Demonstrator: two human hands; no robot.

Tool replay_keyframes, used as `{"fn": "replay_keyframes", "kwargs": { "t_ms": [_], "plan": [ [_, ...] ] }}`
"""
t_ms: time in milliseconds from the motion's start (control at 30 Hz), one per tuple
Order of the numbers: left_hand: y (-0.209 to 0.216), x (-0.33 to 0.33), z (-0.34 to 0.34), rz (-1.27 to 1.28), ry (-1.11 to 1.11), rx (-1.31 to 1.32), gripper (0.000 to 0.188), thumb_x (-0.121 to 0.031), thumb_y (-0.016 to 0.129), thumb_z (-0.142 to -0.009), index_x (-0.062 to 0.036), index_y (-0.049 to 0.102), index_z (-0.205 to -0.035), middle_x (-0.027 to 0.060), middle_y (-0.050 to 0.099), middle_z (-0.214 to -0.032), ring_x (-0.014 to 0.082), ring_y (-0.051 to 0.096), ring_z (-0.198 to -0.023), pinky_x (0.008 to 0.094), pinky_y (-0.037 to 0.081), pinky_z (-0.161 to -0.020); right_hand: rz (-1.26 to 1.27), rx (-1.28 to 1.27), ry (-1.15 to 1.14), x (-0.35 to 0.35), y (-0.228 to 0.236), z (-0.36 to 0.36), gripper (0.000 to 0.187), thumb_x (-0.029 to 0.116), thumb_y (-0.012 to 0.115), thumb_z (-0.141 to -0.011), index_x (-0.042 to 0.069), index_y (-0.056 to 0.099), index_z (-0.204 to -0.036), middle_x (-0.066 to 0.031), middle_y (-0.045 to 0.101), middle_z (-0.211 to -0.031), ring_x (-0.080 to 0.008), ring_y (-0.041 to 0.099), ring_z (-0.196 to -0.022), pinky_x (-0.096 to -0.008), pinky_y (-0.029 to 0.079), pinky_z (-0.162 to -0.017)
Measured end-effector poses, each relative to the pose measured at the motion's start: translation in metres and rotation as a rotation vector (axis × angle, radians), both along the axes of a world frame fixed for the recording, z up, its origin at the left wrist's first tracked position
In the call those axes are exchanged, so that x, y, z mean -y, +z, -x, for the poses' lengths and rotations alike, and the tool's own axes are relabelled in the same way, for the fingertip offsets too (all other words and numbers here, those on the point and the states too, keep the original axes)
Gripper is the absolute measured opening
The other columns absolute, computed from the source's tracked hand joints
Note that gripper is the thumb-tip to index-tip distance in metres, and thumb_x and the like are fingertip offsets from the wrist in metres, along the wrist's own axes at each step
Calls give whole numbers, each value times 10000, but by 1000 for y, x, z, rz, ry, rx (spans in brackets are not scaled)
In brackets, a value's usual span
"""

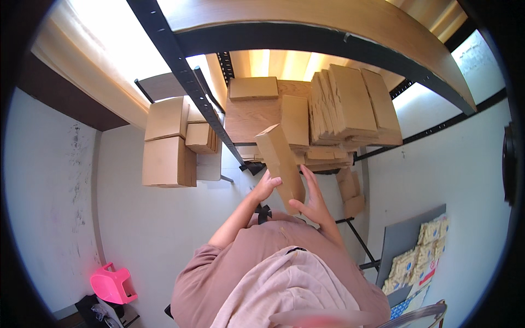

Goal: The person repeatedly picks up flat cardboard pieces from a shelf, folds them into small boxes, and stacks them. The person also moves several clear plastic bags containing white snack items from a table to the shelf.

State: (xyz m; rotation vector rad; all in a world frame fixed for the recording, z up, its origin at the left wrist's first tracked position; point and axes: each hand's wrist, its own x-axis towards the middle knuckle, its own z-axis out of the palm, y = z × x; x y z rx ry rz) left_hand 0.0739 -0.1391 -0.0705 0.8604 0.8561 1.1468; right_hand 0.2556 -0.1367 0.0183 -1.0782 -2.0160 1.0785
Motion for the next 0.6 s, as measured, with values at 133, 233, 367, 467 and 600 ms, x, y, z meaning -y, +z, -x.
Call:
{"fn": "replay_keyframes", "kwargs": {
  "t_ms": [133, 233, 367, 467, 600],
  "plan": [
    [11, 13, -14, -37, -131, -66, 792, -487, 605, -740, -8, 327, -1305, 89, 432, -1241, 193, 400, -1158, 327, 350, -949, 2, -131, -44, 4, 21, 3, 794, 230, 707, -686, 26, 309, -1343, -180, 345, -1320, -322, 339, -1241, -406, 313, -1002],
    [20, 24, -18, 96, -138, 240, 831, -520, 620, -707, -19, 340, -1307, 94, 436, -1255, 211, 416, -1167, 341, 351, -963, 106, -233, -69, 7, 23, -9, 683, 195, 667, -725, 23, 361, -1312, -161, 385, -1294, -285, 407, -1195, -387, 347, -975],
    [24, 36, -17, 192, -135, 249, 817, -600, 527, -725, -23, 376, -1284, 120, 458, -1249, 233, 453, -1152, 354, 373, -956, 328, -500, -155, 7, 15, -28, 506, 155, 608, -772, 1, 456, -1230, -107, 504, -1152, -200, 504, -1070, -323, 417, -870],
    [23, 43, -19, 202, -59, 277, 797, -621, 489, -733, -27, 406, -1258, 125, 505, -1187, 241, 512, -1079, 357, 430, -898, 501, -665, -290, 6, 20, -40, 447, 169, 594, -779, -8, 498, -1178, -72, 574, -1020, -172, 546, -977, -294, 439, -811],
    [14, 49, -17, 174, -34, 467, 744, -531, 555, -715, -24, 421, -1243, 130, 533, -1147, 243, 536, -1049, 371, 467, -850, 780, -894, -429, -15, -4, -68, 378, 182, 568, -787, -11, 546, -1110, -62, 618, -928, -159, 596, -844, -284, 473, -732]
  ]
}}
